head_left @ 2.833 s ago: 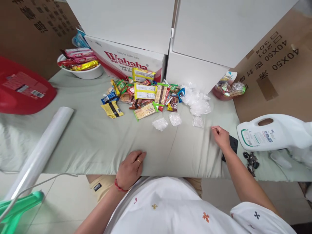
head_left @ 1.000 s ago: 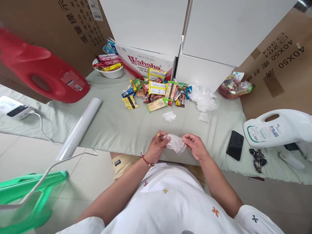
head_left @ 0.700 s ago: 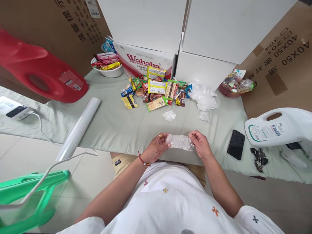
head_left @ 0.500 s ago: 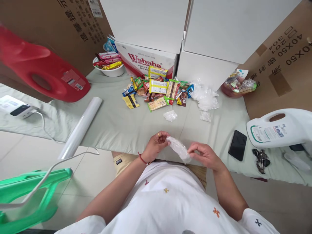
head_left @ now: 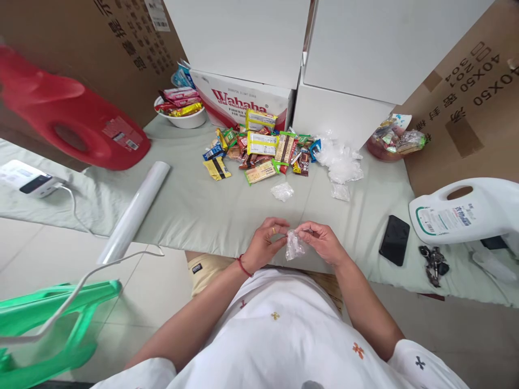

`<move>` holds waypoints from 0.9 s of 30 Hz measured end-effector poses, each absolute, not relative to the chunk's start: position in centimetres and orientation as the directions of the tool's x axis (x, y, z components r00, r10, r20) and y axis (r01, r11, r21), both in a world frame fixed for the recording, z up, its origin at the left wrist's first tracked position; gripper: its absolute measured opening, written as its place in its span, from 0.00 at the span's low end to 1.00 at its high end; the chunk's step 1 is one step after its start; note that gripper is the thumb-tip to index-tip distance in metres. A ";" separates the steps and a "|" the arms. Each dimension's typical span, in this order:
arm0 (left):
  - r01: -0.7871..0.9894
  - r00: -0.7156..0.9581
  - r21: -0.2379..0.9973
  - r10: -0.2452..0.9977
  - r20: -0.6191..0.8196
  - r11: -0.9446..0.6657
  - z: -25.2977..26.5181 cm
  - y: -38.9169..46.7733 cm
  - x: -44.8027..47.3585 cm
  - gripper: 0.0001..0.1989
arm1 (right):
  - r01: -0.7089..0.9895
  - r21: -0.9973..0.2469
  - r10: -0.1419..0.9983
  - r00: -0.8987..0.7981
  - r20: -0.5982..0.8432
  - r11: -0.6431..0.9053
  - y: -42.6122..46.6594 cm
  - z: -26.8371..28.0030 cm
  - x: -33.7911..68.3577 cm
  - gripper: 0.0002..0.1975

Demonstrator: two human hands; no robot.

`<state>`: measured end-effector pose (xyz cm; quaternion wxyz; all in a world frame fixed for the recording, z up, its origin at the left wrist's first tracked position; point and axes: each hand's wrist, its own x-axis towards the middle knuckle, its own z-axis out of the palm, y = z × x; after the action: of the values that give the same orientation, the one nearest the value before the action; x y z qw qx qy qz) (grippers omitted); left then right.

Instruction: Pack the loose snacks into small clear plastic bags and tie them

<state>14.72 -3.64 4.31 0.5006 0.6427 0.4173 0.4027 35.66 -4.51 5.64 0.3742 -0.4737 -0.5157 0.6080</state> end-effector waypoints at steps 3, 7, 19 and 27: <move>0.092 0.323 0.994 0.946 0.030 -0.063 3.7 -3.6 14.4 0.09 | 0.001 -0.970 0.965 -0.110 -0.240 -0.241 -4.5 5.4 36.3 0.19; -0.177 0.277 0.969 0.953 -0.118 0.171 3.6 -3.5 14.6 0.17 | -0.108 -0.962 0.966 0.043 -0.256 -0.251 -4.5 5.5 37.0 0.20; -0.249 0.261 0.907 0.926 -0.274 0.339 2.9 -2.7 16.0 0.20 | -0.155 -0.981 0.907 0.386 -0.170 -0.118 -4.0 4.5 37.3 0.19; -0.384 0.458 0.754 0.819 -0.346 0.533 4.4 -2.8 18.0 0.26 | -0.351 -0.894 0.930 0.132 -0.342 -0.279 -4.8 5.2 35.4 0.22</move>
<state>18.03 -2.81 4.38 0.7985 0.3026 0.3591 0.3766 35.42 -4.85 5.15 0.5345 -0.5293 -0.2737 0.5994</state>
